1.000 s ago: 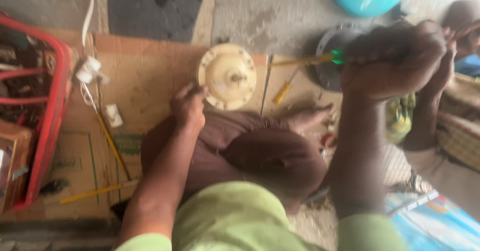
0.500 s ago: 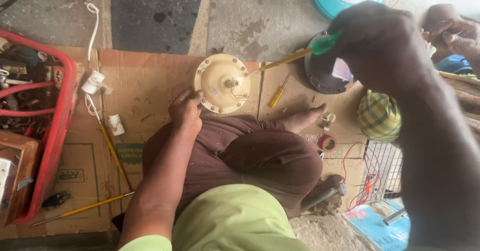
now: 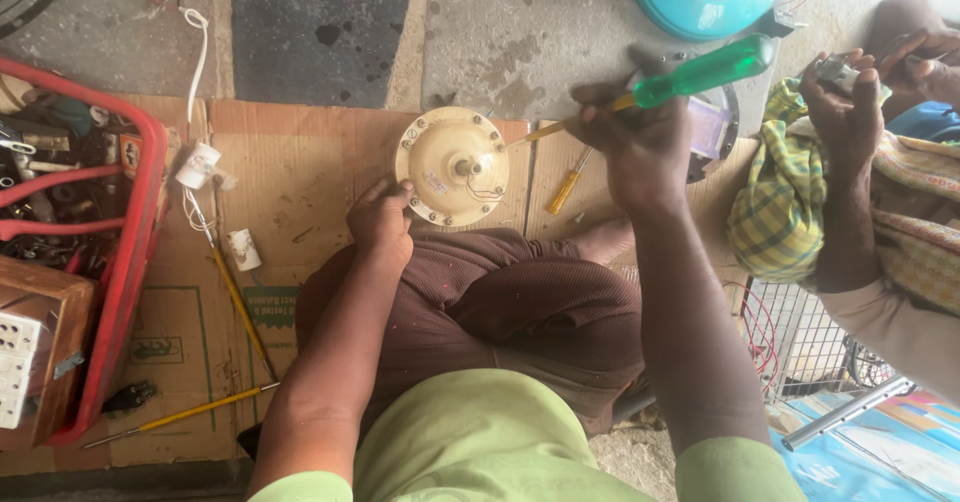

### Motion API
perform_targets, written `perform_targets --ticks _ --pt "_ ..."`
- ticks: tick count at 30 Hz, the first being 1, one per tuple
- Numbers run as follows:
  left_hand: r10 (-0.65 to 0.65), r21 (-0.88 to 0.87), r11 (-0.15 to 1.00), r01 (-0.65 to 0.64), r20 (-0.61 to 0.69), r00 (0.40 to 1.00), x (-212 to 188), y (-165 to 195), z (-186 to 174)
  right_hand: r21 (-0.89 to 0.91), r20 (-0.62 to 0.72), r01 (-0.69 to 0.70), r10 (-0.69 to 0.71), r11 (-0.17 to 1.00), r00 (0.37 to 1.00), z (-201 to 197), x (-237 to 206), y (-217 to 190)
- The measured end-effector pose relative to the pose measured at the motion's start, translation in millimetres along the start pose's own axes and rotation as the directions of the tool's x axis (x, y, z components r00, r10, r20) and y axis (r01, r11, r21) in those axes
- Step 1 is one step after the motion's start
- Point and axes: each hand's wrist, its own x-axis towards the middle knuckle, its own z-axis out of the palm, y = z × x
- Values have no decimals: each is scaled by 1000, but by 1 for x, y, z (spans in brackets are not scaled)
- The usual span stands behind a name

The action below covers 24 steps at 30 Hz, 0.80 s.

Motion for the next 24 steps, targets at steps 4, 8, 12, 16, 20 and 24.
perform_targets --ticks 4,8,12,16,20,24 --pt "-13 -3 1000 13 -18 1000 2 -2 0 68 64 36 -40 997 997 14 -4 -12" --pt "-2 10 1000 3 -8 1000 3 -3 -1 -388 -20 94 -110 917 994 17 -7 -13" --pt "-13 6 1000 13 -8 1000 1 -2 -2 -11 15 37 -37 999 999 10 -6 -12" --pt "16 14 1000 -16 3 1000 -1 0 -2 -39 80 161 -158 986 984 13 -7 -11" --pt "-16 16 1000 16 9 1000 0 0 -3 -261 -5 98 -103 960 995 15 -9 -14" --pt "-2 -4 1000 2 7 1000 3 -2 -4 107 187 22 -42 994 981 13 -10 -16"
